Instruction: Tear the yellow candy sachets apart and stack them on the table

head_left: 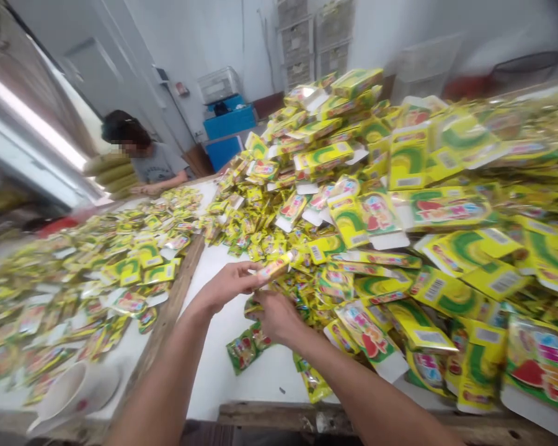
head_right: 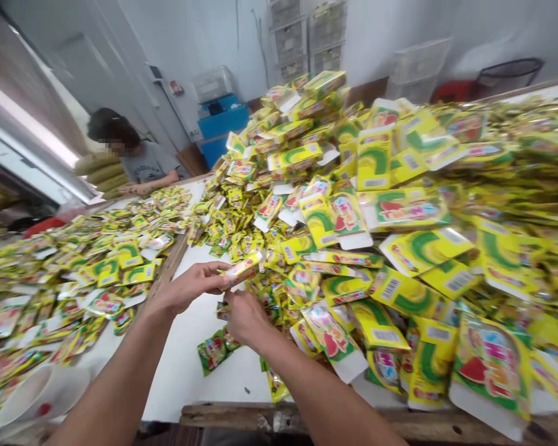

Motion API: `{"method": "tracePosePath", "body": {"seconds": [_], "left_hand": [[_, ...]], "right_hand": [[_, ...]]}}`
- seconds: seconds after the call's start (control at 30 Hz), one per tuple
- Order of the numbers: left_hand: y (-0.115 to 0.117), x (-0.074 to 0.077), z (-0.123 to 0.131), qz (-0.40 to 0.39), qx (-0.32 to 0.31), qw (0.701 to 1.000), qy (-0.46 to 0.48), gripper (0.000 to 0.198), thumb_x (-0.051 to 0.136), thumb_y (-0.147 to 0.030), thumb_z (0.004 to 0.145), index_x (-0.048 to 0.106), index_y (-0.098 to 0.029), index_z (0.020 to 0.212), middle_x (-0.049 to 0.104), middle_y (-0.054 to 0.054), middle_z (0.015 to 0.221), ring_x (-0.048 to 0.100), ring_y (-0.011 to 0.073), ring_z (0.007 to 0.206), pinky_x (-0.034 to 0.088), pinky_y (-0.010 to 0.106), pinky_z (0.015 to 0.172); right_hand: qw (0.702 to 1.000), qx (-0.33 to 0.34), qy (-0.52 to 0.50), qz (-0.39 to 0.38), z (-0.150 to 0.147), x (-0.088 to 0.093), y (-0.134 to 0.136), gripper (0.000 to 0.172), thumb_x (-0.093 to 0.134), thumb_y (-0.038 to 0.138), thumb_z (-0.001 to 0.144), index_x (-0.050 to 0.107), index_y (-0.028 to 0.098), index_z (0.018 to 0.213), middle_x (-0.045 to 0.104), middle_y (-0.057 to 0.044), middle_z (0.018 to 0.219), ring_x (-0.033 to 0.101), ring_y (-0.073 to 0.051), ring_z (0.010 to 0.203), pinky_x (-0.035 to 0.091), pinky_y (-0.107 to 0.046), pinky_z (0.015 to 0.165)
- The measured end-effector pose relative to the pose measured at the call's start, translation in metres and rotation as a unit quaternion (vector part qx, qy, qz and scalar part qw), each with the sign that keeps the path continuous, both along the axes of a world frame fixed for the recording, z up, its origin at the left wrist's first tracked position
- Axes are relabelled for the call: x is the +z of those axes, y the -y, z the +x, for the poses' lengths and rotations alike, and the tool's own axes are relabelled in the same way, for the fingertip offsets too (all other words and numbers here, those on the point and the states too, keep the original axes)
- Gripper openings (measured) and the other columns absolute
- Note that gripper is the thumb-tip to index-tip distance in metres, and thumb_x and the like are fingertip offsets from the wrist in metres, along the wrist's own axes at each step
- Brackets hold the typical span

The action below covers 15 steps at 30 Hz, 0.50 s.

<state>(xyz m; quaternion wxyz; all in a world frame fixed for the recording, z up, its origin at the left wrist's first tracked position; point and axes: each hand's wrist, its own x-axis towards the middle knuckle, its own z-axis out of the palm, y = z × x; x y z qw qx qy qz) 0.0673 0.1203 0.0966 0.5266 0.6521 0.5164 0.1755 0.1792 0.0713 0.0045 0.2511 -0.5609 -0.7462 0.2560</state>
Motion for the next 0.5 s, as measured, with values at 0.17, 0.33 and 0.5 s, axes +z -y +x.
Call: {"method": "tracePosePath", "body": {"seconds": [0.17,0.33,0.5], "left_hand": [[0.013,-0.020,-0.064,-0.143,0.188,0.962,0.140,0.044,0.066,-0.050,0.065,0.065,-0.017,0.094,0.069,0.008,0.078,0.066,0.0207,0.064,0.051,0.034,0.065],[0.028,-0.064,-0.085,-0.099,0.202,0.973,0.047,0.036,0.066,-0.048,0.065,0.065,-0.015,0.078,0.067,0.004,0.069,0.063,0.0170,0.066,0.049,0.028,0.064],[0.027,-0.090,-0.075,0.001,0.204,0.979,-0.026,0.041,0.078,-0.042,0.051,0.064,-0.015,0.078,0.066,0.003,0.065,0.061,0.0185,0.063,0.044,0.026,0.055]], "right_hand": [[0.992,-0.044,-0.117,-0.009,0.014,0.007,-0.004,0.019,0.053,0.015,0.076,0.065,0.022,0.089,0.069,-0.001,0.079,0.061,-0.016,0.068,0.041,-0.023,0.058],[0.983,-0.111,-0.122,-0.079,0.018,0.013,-0.010,0.020,0.053,0.022,0.076,0.064,0.018,0.092,0.061,0.001,0.058,0.049,-0.015,0.045,0.034,-0.024,0.045],[0.971,-0.158,-0.162,-0.080,0.019,0.008,-0.017,0.024,0.056,0.029,0.075,0.065,0.017,0.094,0.067,-0.004,0.072,0.056,-0.018,0.057,0.041,-0.028,0.053]]}}
